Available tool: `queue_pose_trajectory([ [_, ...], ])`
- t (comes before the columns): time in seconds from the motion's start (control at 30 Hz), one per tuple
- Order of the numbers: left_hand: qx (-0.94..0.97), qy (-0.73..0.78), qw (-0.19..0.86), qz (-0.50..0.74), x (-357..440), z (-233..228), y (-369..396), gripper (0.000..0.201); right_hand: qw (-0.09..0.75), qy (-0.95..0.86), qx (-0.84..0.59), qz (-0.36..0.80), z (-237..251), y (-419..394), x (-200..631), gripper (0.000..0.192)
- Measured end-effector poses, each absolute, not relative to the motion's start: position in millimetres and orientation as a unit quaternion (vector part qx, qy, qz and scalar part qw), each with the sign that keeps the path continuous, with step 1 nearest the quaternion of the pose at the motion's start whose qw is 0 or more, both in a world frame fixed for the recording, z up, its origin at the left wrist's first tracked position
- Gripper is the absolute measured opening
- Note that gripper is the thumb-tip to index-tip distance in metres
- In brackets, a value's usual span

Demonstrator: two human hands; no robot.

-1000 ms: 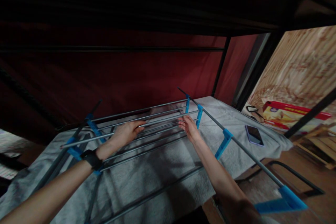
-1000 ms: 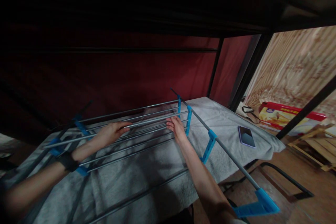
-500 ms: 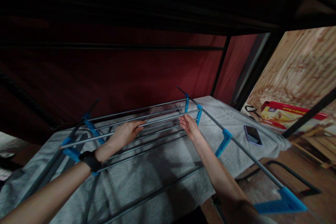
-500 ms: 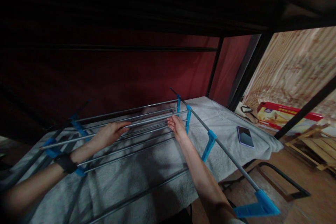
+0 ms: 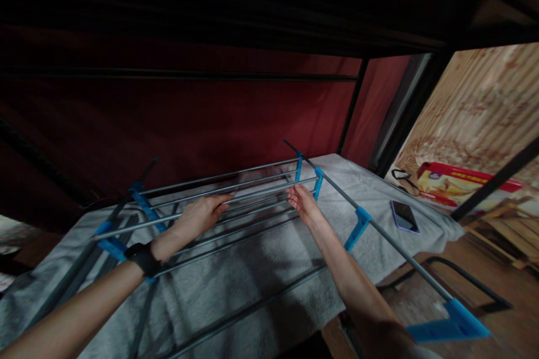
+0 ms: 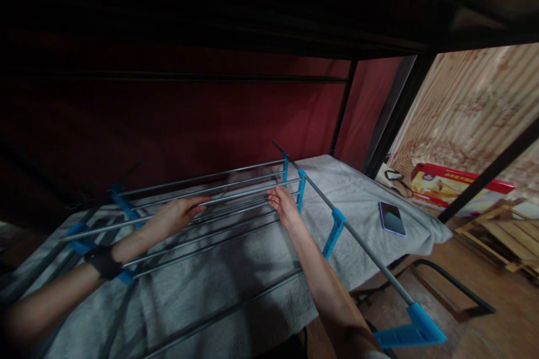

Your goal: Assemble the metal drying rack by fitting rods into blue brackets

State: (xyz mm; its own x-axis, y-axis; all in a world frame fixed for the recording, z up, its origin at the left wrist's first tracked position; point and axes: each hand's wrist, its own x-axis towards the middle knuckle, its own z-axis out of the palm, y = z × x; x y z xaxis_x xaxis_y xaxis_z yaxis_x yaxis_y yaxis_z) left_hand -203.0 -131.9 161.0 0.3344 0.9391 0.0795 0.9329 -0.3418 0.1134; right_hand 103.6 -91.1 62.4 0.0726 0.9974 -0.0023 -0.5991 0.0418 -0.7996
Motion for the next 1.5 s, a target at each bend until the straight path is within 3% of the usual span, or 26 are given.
queue_pose_trajectory([
  [0.4,0.816,0.572,0.037,0.071,-197,164,-131,0.050,0.648,-0.331,-0.373,0.576,62,-94,109,0.030],
  [0.6,0.838,0.535,0.045,0.097,-179,164,-122,0.045,0.709,-0.363,-0.511,0.325,40,-95,135,0.021],
  [0.73,0.857,0.505,0.026,0.103,-150,160,-115,0.040,0.698,-0.347,-0.595,0.196,33,-93,162,0.039],
  [0.9,0.865,0.492,-0.022,0.091,-116,150,-118,0.035,0.685,-0.381,-0.561,0.266,39,-81,177,0.053],
  [1.23,0.875,0.472,-0.097,0.058,-110,152,-122,0.036,0.694,-0.399,-0.532,0.275,41,-75,182,0.044],
  [1.5,0.877,0.470,-0.078,0.058,-109,151,-118,0.030,0.683,-0.401,-0.551,0.263,42,-75,181,0.037],
])
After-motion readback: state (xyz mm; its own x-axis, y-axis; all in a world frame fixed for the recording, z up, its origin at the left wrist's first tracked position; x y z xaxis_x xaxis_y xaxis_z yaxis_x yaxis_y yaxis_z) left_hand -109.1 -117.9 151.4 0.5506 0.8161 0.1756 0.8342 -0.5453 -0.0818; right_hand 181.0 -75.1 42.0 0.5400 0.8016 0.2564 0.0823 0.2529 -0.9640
